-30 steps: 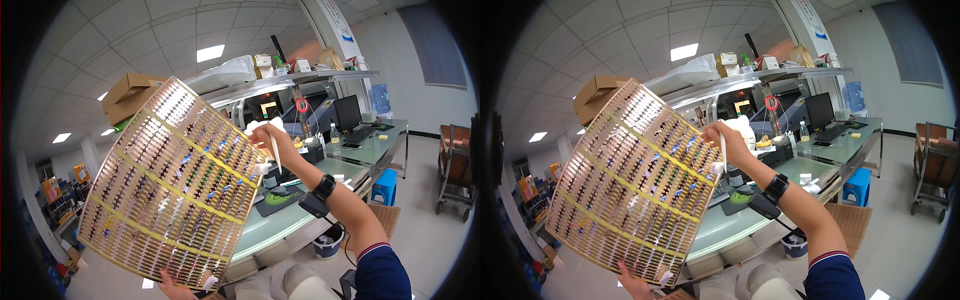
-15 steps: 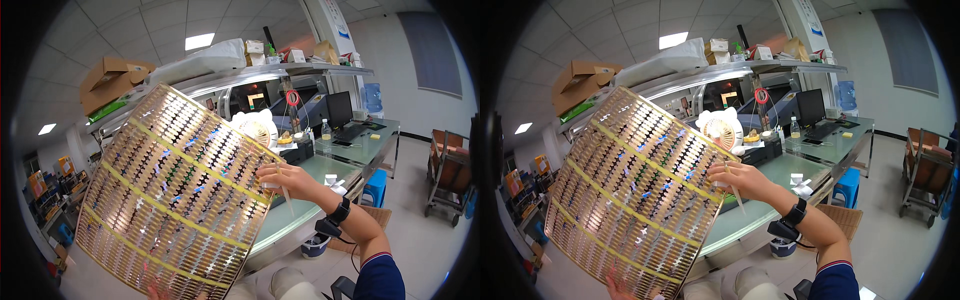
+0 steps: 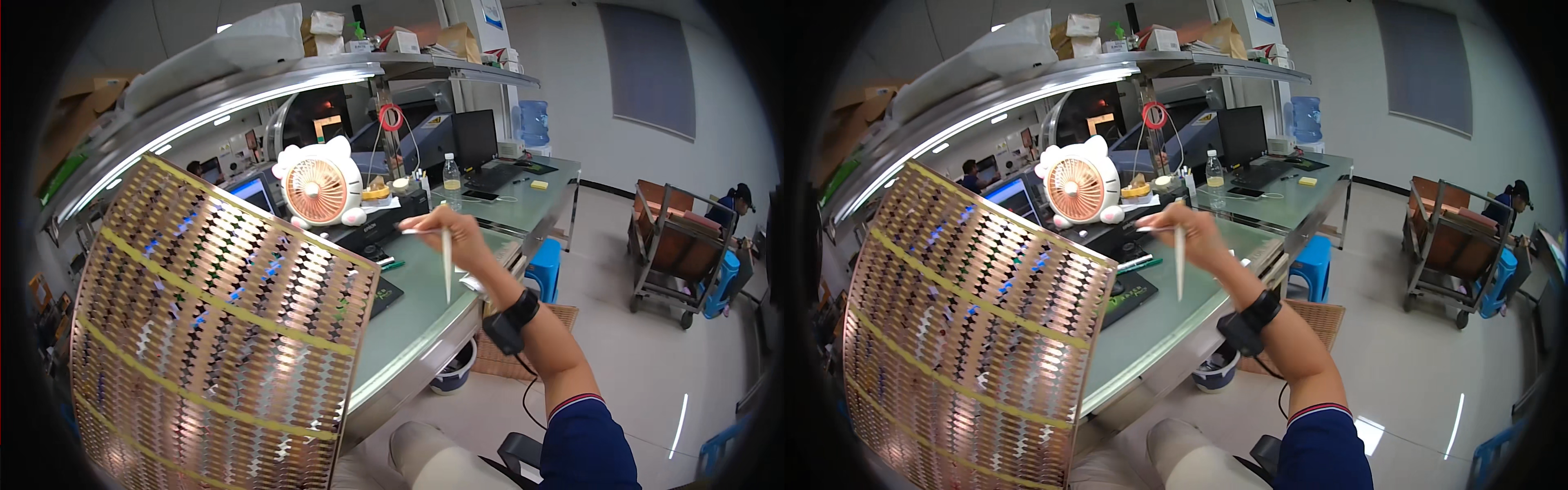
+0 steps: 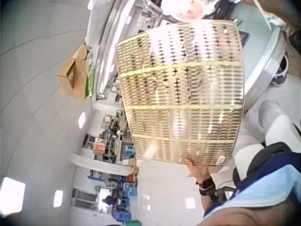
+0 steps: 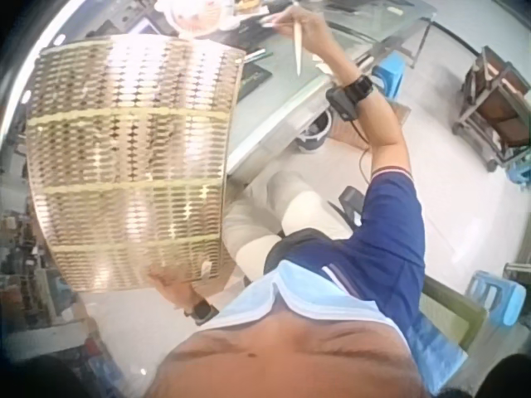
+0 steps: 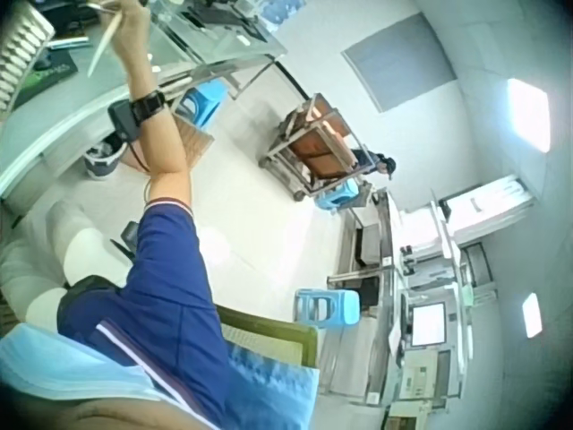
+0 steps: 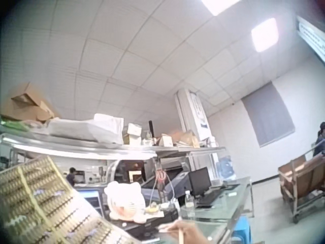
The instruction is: Inspecting and testing an electronic panel grid using a multimeter probe and marking points with a pen while using a computer interface.
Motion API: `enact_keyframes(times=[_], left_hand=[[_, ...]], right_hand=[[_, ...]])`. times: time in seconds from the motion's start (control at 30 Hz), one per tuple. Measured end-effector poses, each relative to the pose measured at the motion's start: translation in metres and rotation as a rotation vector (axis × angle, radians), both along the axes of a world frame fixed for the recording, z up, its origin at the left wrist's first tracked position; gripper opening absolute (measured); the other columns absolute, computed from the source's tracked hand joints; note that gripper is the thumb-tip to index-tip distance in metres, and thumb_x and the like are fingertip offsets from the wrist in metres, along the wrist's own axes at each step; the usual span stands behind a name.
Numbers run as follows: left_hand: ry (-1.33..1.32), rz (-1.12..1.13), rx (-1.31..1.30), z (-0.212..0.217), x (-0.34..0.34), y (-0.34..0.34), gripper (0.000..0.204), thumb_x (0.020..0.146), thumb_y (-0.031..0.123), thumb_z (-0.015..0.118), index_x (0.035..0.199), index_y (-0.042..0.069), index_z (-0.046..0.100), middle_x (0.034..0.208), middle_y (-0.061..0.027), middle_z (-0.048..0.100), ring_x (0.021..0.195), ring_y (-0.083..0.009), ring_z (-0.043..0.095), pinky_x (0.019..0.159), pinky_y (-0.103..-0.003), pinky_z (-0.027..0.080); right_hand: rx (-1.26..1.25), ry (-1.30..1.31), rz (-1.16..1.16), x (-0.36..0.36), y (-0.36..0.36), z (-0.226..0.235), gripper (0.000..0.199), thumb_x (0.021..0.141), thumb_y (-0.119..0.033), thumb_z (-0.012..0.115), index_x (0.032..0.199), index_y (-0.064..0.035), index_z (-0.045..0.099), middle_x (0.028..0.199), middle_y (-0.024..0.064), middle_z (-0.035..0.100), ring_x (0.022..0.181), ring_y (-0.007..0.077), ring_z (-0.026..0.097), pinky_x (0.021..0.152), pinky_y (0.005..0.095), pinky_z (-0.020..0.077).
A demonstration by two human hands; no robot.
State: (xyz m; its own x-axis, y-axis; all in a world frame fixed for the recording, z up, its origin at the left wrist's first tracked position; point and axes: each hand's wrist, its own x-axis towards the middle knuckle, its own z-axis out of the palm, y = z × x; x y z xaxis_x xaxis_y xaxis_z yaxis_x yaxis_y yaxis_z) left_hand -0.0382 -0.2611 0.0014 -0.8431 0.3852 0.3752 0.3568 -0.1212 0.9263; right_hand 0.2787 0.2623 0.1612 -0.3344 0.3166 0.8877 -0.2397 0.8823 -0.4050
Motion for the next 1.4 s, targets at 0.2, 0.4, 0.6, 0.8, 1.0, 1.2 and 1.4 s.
enact_keyframes(times=[0.2, 0.4, 0.6, 0.8, 1.0, 1.2, 1.4], left_hand=[[-0.044, 0.084, -0.047, 0.016, 0.004, 0.017, 0.093, 0.072, 0.025, 0.078, 0.144, -0.001, 0.024, 0.145, -0.02, 0.035, 0.13, -0.031, 0.039, 0.109, -0.038, 0.03], [-0.633, -0.087, 0.458, 0.037, 0.009, 0.027, 0.064, 0.096, 0.044, 0.044, 0.147, 0.011, 0.024, 0.153, -0.013, 0.023, 0.139, -0.0322, 0.023, 0.111, -0.051, 0.02], [-0.771, 0.022, 0.513, 0.05, 0.033, 0.052, 0.052, 0.101, 0.043, 0.028, 0.145, 0.016, 0.031, 0.154, -0.0087, 0.022, 0.14, -0.0324, 0.018, 0.112, -0.056, 0.013], [-0.975, -0.377, 0.523, 0.023, 0.045, 0.062, 0.055, 0.099, 0.043, 0.039, 0.144, 0.013, 0.033, 0.15, -0.0135, 0.029, 0.136, -0.0323, 0.029, 0.111, -0.052, 0.024], [-0.828, -0.432, 0.656, 0.011, 0.057, 0.098, 0.038, 0.093, 0.044, 0.053, 0.121, 0.018, 0.057, 0.115, -0.0057, 0.059, 0.106, -0.0252, 0.057, 0.091, -0.051, 0.048], [-0.91, -0.552, 0.713, -0.016, 0.069, 0.132, 0.042, 0.094, 0.042, 0.05, 0.127, 0.017, 0.052, 0.127, -0.0101, 0.054, 0.119, -0.0307, 0.05, 0.1, -0.052, 0.041], [-0.901, -0.703, 0.658, -0.019, 0.104, 0.153, 0.049, 0.093, 0.041, 0.052, 0.129, 0.008, 0.048, 0.129, -0.0098, 0.053, 0.119, -0.0261, 0.05, 0.102, -0.046, 0.039]], right_hand=[[0.057, -0.424, -0.702, 0.077, 0.086, -0.087, 0.009, 0.076, -0.003, 0.066, 0.083, -0.0046, 0.06, 0.085, 0.0123, 0.068, 0.09, 0.0225, 0.068, 0.072, 0.031, 0.0531], [0.141, -0.891, -0.832, 0.097, 0.11, -0.161, 0.014, 0.075, -0.026, 0.07, 0.082, -0.0148, 0.065, 0.081, 0.0097, 0.065, 0.084, 0.0265, 0.065, 0.087, 0.0406, 0.047], [0.251, -0.677, -0.823, 0.063, 0.044, -0.112, 0.044, 0.078, -0.047, 0.07, 0.1, -0.0096, 0.061, 0.104, 0.0099, 0.066, 0.114, 0.0241, 0.056, 0.106, 0.0472, 0.0312], [-0.632, -0.132, 0.679, -0.055, -0.106, -0.092, 0.073, 0.092, -0.055, 0.046, 0.133, 0.0048, 0.036, 0.125, 0.0197, 0.055, 0.12, 0.027, 0.052, 0.102, 0.0391, 0.04], [-0.902, 0.326, 0.703, -0.079, -0.164, -0.085, 0.043, 0.098, -0.04, 0.044, 0.116, -0.0007, 0.046, 0.112, 0.0158, 0.058, 0.099, 0.0267, 0.061, 0.089, 0.0424, 0.0503], [-0.996, 0.483, 0.545, -0.097, -0.148, -0.075, 0.027, 0.096, -0.027, 0.052, 0.11, -0.0032, 0.05, 0.101, 0.01, 0.062, 0.092, 0.0191, 0.063, 0.082, 0.0366, 0.0544], [-1.078, 0.535, 0.509, -0.084, -0.088, -0.096, 0.027, 0.096, -0.026, 0.053, 0.111, -0.0035, 0.053, 0.102, 0.0097, 0.064, 0.087, 0.0203, 0.065, 0.077, 0.0347, 0.0559]])
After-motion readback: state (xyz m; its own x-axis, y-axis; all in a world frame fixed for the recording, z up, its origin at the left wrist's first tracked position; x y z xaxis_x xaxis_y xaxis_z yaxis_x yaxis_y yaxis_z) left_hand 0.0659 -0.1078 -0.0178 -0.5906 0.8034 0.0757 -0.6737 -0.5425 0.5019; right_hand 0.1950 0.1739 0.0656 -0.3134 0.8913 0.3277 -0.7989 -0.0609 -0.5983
